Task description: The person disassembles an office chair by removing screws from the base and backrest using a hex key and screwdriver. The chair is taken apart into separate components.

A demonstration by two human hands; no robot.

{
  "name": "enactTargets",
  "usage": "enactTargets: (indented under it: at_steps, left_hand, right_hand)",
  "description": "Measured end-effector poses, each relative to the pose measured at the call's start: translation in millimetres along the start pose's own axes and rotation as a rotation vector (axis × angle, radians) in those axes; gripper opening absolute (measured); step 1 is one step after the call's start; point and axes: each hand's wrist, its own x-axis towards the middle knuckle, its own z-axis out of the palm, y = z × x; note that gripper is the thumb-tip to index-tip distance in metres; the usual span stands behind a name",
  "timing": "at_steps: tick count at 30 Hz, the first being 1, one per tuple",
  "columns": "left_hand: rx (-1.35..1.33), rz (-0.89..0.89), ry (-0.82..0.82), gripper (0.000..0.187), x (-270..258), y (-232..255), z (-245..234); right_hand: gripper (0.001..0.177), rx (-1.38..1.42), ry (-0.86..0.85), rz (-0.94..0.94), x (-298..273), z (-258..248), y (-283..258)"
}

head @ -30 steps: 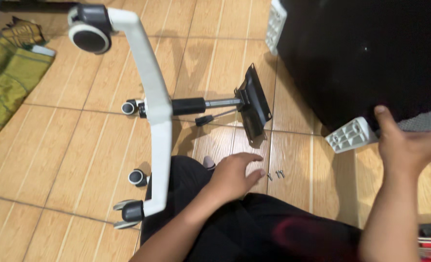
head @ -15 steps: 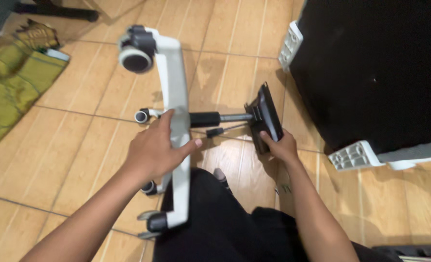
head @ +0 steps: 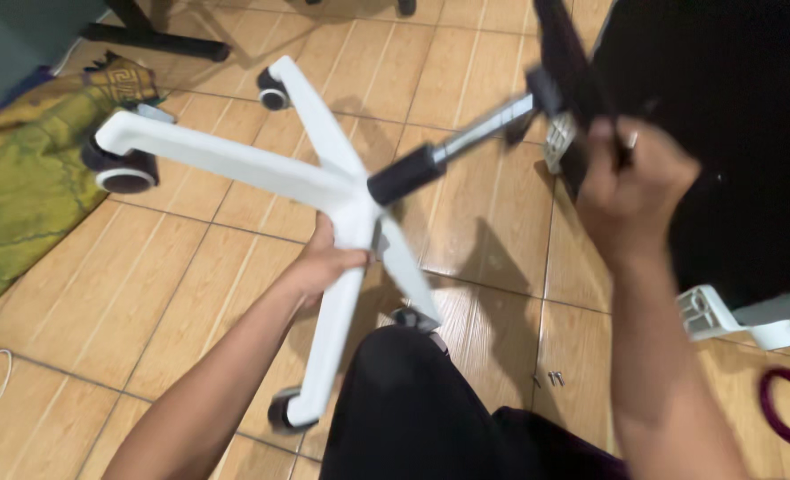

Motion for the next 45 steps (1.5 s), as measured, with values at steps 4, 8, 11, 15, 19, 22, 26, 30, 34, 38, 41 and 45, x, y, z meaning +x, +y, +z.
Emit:
enactTargets:
  at_steps: [4,8,11,15,19,22,26,30,34,38,41,45]
  left_hand:
    - [-0.211,0.005,-0.085,0.085,11,21,-15]
    - [0.019,0.04,-0.077,0.058,51,-2,-31]
    - [-0.02,0.046,-0.081,0.049,88,-51,-26]
    - [-0.059,0.072,-0.08,0.055,117,-132,-17]
    - [-0.031,-0.117,0.034,0.064,128,-175,-8]
    - [0.125,-0.179,-0.004,0.06,119,-195,-8]
    - [0.228,-0.223,0.026,0.076,120,-192,-3]
    - [0.386,-0.27,0.052,0.088,118,-185,0]
    - [0.799,-0.15,-0.06,0.093,96,-157,-7]
    - [0.486,-0.08,0.301,0.104,18,-140,-14]
    - [0.204,0.042,0.376,0.083,-36,-119,-5]
    - [-0.017,0.247,0.303,0.054,-84,-70,11]
  right_hand:
    - [0.017,-0.175,0.057,-0.484,97,-32,-76]
    - [0.005,-0.379,0.065,-0.577,99,-27,-144]
    - [0.013,-0.342,-0.056,-0.668,88,-6,-171]
    - [0.008,-0.28,-0.106,-0.815,59,18,-186]
    - [0.012,-0.253,-0.185,-0.833,37,42,-182]
    - [0.011,-0.244,-0.25,-0.744,19,55,-167]
    - [0.012,-0.243,-0.252,-0.659,15,62,-151]
    - [0.021,-0.193,-0.413,-0.488,13,57,-157]
    - [0.086,-0.072,-0.55,-0.111,7,16,-153]
    - [0.072,-0.003,-0.56,0.429,-53,-68,-114]
    - [0.057,0.081,-0.537,0.623,-134,-115,-74]
    - [0.051,0.334,-0.512,1.256,-236,-164,-5]
